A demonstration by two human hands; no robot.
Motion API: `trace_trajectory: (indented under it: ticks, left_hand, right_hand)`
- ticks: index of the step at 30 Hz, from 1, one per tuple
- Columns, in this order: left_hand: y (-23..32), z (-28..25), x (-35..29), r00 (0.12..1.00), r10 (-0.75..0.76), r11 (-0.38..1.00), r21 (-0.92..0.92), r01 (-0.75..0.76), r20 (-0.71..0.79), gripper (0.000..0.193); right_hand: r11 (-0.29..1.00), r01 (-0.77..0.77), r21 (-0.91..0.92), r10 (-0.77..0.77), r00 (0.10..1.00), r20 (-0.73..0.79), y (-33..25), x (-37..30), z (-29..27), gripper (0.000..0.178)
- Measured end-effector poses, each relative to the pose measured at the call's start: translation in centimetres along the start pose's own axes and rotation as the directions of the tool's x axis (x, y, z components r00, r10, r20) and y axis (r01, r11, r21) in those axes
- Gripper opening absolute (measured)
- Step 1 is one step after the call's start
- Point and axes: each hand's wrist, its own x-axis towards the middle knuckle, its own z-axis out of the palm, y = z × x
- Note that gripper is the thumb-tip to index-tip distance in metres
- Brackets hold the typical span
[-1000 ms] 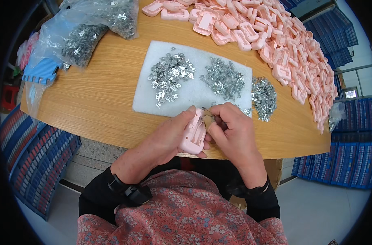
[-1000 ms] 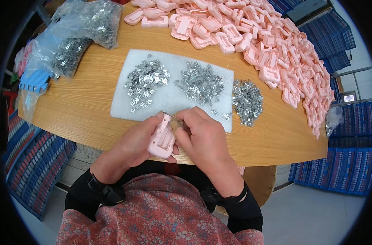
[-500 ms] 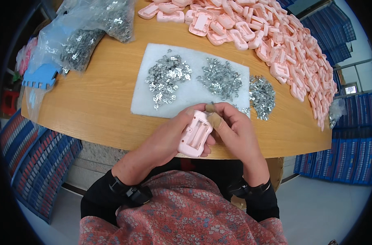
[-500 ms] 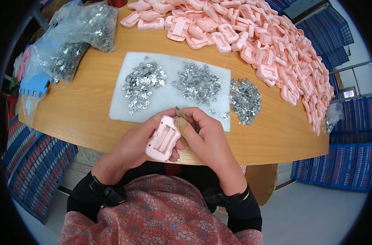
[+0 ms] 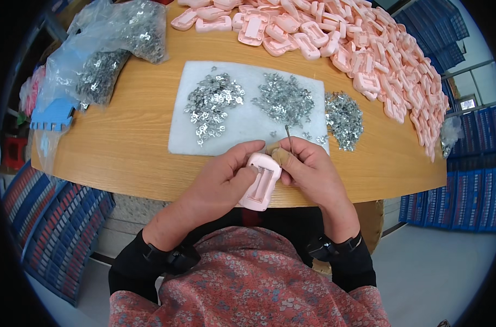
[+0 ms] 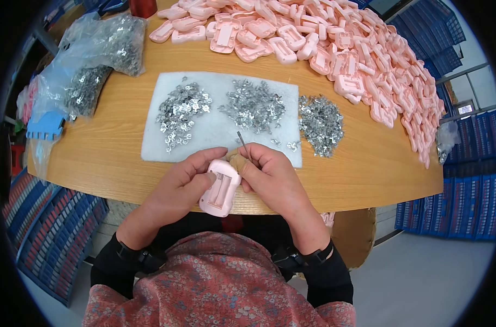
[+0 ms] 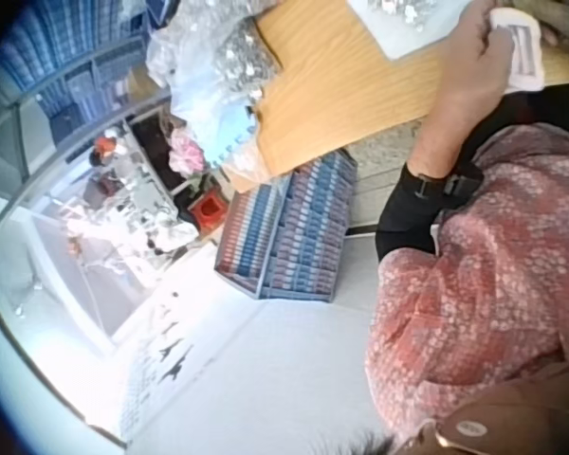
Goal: The person sits at a table and assembles small pink plastic components by inserting metal fasteners into them. They repeatedly pick up a pink plastic piece, insert a metal fastener using a small tool, and place the finished unit into a cardboard box.
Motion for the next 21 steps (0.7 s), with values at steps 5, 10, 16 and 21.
trace_trajectory:
  ticks: [5, 10, 16, 21]
  left_hand:
    - [1.2, 0.6, -0.1, 1.000, 0.019, 0.969, 0.246, -0.019, 0.004, 0.044]
    - [1.5, 0.6, 0.2, 0.982, 0.183, 0.775, 0.609, -0.169, 0.040, 0.039]
    - [0.4, -0.3, 0.6, 0.999, -0.038, 0.995, -0.096, 0.035, -0.029, 0.036]
    - [0.6, -1.6, 0.3, 0.969, -0.136, 0.764, -0.602, 0.234, 0.205, 0.038]
  right_hand:
    - [1.000, -0.010, -0.014, 0.010, 1.000, 0.000, -0.4, -0.1, 0.1, 0.019]
    - [1.000, 0.005, -0.009, -0.005, 1.000, -0.001, -0.5, -0.4, 0.1, 0.022]
    - [0.994, 0.089, 0.056, -0.084, 0.993, -0.077, -0.8, -0.8, 0.6, 0.019]
    - [0.981, 0.192, -0.031, -0.194, 0.979, -0.064, 0.5, -0.9, 1.0, 0.015]
